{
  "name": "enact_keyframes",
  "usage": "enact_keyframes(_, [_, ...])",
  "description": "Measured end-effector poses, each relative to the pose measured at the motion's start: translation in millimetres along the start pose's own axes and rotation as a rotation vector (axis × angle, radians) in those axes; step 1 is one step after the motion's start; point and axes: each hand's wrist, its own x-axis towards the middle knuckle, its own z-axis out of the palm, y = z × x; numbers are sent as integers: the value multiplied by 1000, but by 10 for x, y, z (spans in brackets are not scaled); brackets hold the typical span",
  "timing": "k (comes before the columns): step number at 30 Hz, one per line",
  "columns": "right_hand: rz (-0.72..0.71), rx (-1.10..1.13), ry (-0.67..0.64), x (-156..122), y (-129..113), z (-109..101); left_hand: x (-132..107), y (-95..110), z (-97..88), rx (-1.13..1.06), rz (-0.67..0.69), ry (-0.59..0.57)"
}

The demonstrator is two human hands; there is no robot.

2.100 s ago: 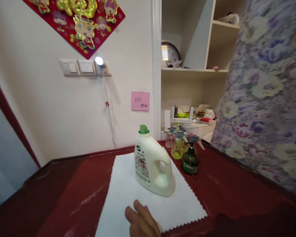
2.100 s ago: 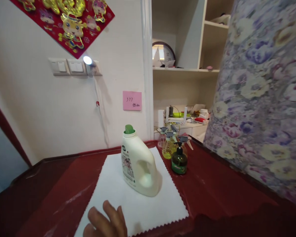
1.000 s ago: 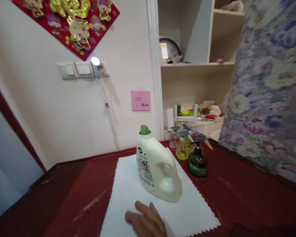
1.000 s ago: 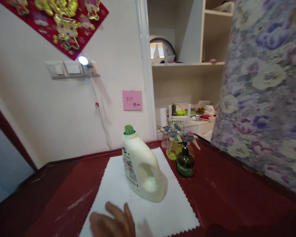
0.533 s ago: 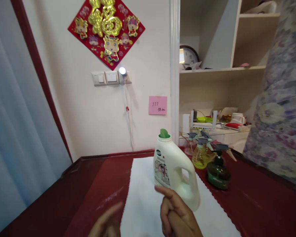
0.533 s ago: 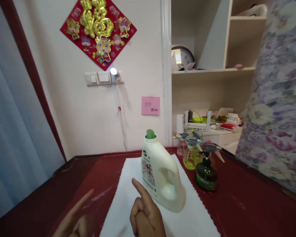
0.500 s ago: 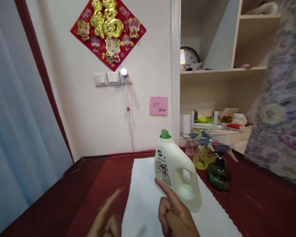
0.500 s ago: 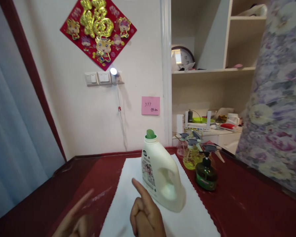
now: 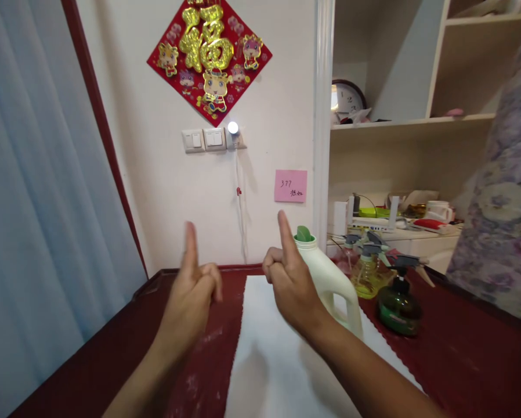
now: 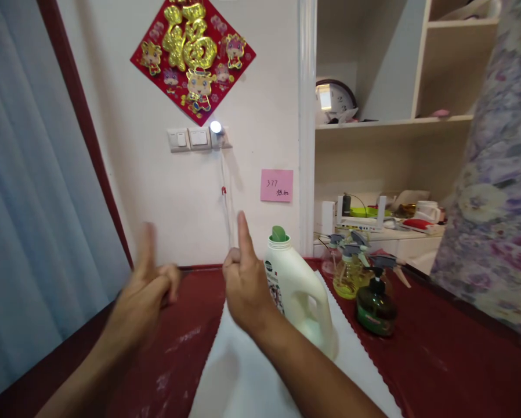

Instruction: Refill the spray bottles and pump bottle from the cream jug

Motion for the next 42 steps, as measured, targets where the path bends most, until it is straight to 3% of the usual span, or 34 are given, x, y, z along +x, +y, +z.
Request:
enact_keyframes(4, [97, 129, -117, 150, 63, 90, 157, -120, 60, -36, 11, -100])
enact_keyframes(11, [129, 169, -97, 5, 143, -23, 55, -151, 63, -69, 31, -96])
enact_keyframes(16, [255, 239, -174, -70, 148, -150, -22, -191, 62, -119, -13, -90])
enact_keyframes(19, [328, 174, -251, -225, 138, -295, -141, -321, -6, -103, -68, -98])
enact_keyframes(21, [328, 36, -340, -394, 165, -410, -269, -473, -69, 14, -92, -167])
enact_keyframes(26, [197, -433, -690, -1020, 485, -600, -710, -965, -183, 440, 3, -631])
enact_keyframes(28, [73, -678, -792, -1287, 678, -600, -868, -1110, -182, 590, 20, -745])
enact_keyframes(31, [-138, -944, -791, -1595, 934, -536, -1003, -1220, -130, 794, 56, -775])
enact_keyframes(35, [-330, -1044, -694, -1778, 1143, -425, -995, -1277, -34, 1043, 60, -849])
enact_keyframes(42, [-322, -1016, -658, -1770, 1191, -390, -928, -1395, 29, 1126, 93, -857])
